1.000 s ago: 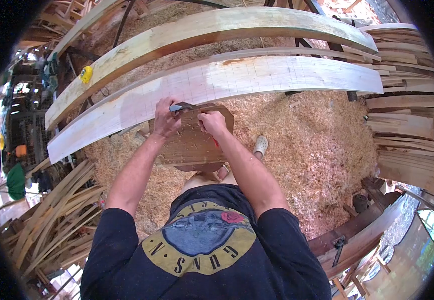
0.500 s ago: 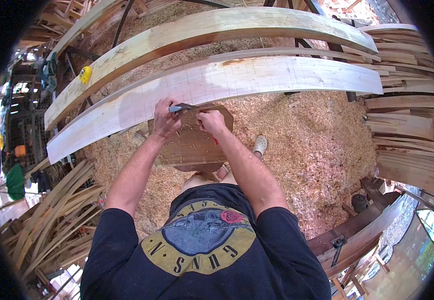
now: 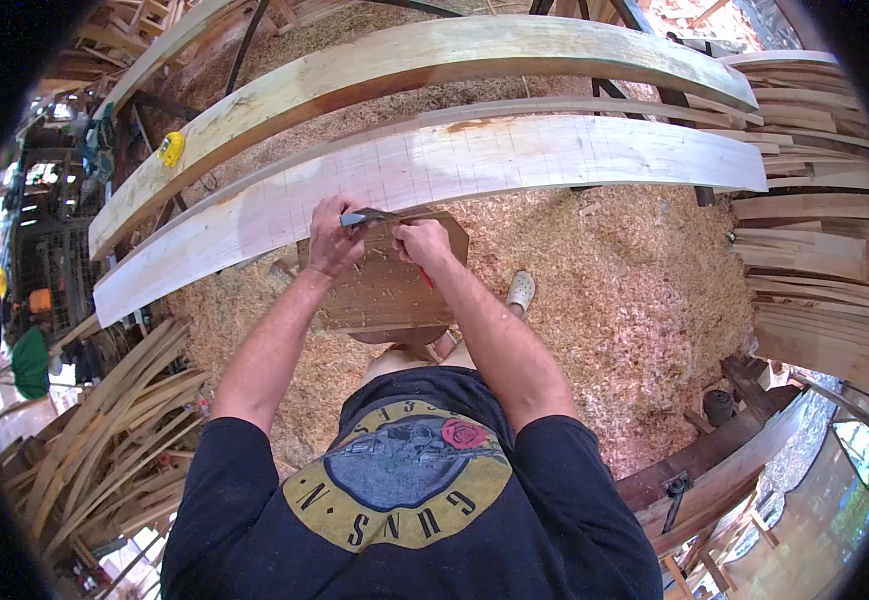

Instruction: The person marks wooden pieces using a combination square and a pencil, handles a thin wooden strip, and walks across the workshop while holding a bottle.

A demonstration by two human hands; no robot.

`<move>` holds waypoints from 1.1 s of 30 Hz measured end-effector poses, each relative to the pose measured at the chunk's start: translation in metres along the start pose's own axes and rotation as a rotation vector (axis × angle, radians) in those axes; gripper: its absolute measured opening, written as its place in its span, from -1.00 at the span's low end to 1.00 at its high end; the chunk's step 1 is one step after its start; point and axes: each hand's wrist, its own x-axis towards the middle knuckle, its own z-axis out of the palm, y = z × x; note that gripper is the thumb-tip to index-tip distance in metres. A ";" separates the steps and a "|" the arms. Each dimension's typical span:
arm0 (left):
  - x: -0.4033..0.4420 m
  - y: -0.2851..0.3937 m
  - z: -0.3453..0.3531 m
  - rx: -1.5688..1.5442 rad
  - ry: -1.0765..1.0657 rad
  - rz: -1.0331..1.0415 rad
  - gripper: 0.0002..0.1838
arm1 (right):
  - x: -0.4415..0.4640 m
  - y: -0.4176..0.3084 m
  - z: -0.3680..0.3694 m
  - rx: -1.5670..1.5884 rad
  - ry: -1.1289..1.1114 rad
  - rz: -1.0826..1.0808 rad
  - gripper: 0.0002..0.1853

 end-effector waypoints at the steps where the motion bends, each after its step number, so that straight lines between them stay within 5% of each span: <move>1: 0.000 0.000 0.000 0.001 0.004 -0.001 -0.78 | -0.003 -0.003 0.000 0.008 -0.003 0.003 -0.79; 7: 0.000 0.000 0.001 -0.014 0.014 0.007 -0.78 | -0.052 -0.030 -0.005 0.155 -0.155 -0.190 -0.79; 33: 0.001 -0.001 0.000 -0.021 0.026 0.007 -0.83 | 0.025 0.041 0.000 -0.026 -0.018 -0.210 -0.69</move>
